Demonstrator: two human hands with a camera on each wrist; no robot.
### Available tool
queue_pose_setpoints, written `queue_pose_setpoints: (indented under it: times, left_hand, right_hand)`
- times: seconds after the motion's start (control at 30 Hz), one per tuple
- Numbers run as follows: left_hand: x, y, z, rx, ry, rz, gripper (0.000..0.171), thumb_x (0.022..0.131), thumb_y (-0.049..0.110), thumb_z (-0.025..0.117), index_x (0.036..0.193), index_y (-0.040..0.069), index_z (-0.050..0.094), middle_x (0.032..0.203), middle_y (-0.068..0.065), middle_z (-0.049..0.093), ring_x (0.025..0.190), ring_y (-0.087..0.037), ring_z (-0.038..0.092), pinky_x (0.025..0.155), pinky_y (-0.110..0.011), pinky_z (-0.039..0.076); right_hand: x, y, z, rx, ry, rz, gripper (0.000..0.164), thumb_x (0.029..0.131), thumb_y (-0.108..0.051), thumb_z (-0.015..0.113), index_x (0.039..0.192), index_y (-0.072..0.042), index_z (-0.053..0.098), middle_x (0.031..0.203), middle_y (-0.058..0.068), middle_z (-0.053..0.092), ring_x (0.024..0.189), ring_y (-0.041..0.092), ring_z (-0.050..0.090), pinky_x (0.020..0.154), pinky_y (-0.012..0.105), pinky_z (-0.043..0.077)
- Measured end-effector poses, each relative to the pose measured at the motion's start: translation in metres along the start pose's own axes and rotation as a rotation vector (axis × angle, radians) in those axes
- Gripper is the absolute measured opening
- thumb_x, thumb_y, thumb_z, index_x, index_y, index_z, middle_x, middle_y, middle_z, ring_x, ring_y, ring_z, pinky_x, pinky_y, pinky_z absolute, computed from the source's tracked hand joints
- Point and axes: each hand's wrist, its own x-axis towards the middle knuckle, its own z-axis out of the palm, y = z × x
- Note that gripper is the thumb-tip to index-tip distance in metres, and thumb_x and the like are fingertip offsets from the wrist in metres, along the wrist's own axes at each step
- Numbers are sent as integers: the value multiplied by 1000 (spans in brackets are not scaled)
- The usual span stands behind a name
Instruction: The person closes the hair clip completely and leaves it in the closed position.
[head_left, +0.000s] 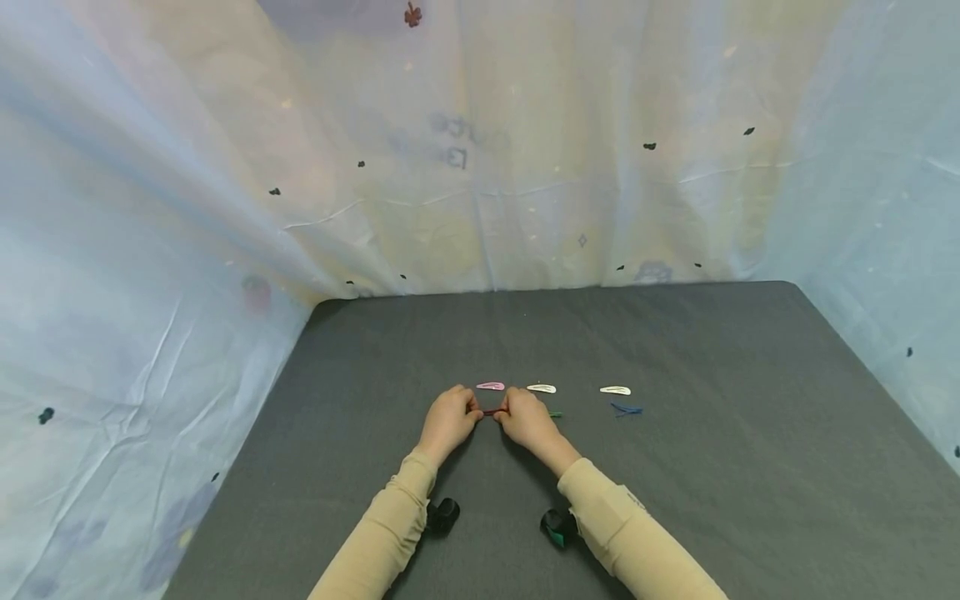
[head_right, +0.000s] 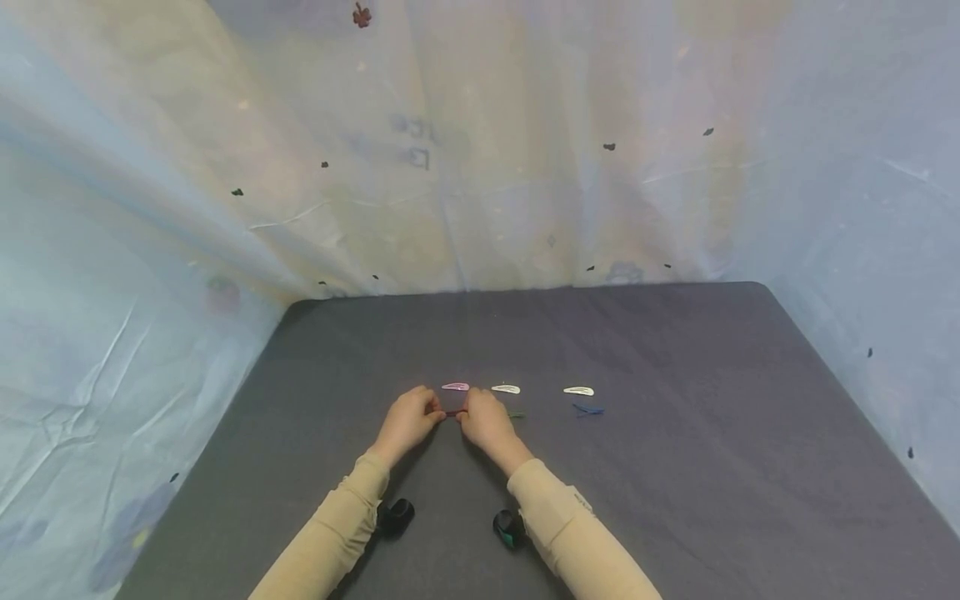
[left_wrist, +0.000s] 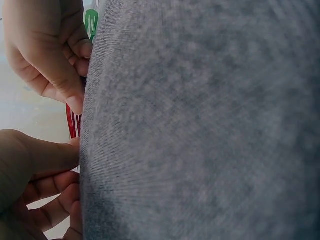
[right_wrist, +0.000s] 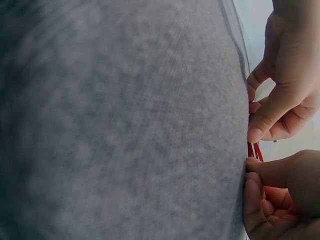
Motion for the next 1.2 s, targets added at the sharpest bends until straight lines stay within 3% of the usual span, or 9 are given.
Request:
queue_pose_setpoints:
  times: [0.3, 0.53, 0.87, 1.2]
  left_hand:
    - [-1, 2, -1, 22, 9, 21, 19, 75, 13, 75, 67, 10, 57, 67, -1, 52, 58, -12, 45, 54, -25, 36]
    - [-2, 0, -1, 7, 5, 31, 20, 75, 12, 75, 65, 12, 57, 65, -1, 52, 56, -11, 44, 53, -23, 35]
    - [-2, -3, -2, -12, 1, 34, 20, 73, 14, 77, 63, 12, 59, 65, 0, 53, 56, -10, 46, 54, -23, 36]
    - [-1, -2, -4, -32, -42, -18, 15, 73, 13, 77, 66, 10, 64, 67, -1, 56, 58, -10, 47, 54, -23, 38]
  right_hand:
    - [0, -1, 0, -17, -2, -11, 21, 82, -13, 69, 72, -6, 52, 65, 3, 49, 58, 13, 43, 51, 25, 33]
    - [1, 4, -2, 52, -9, -18, 21, 80, -13, 71, 70, -6, 54, 62, 2, 51, 54, 11, 42, 49, 21, 31]
    - [0, 8, -3, 110, -32, -28, 18, 86, -15, 64, 72, -6, 58, 63, 1, 52, 55, 10, 42, 51, 21, 32]
    - [1, 9, -2, 114, -49, -12, 15, 83, -15, 68, 75, -6, 59, 65, 2, 55, 56, 10, 44, 51, 21, 33]
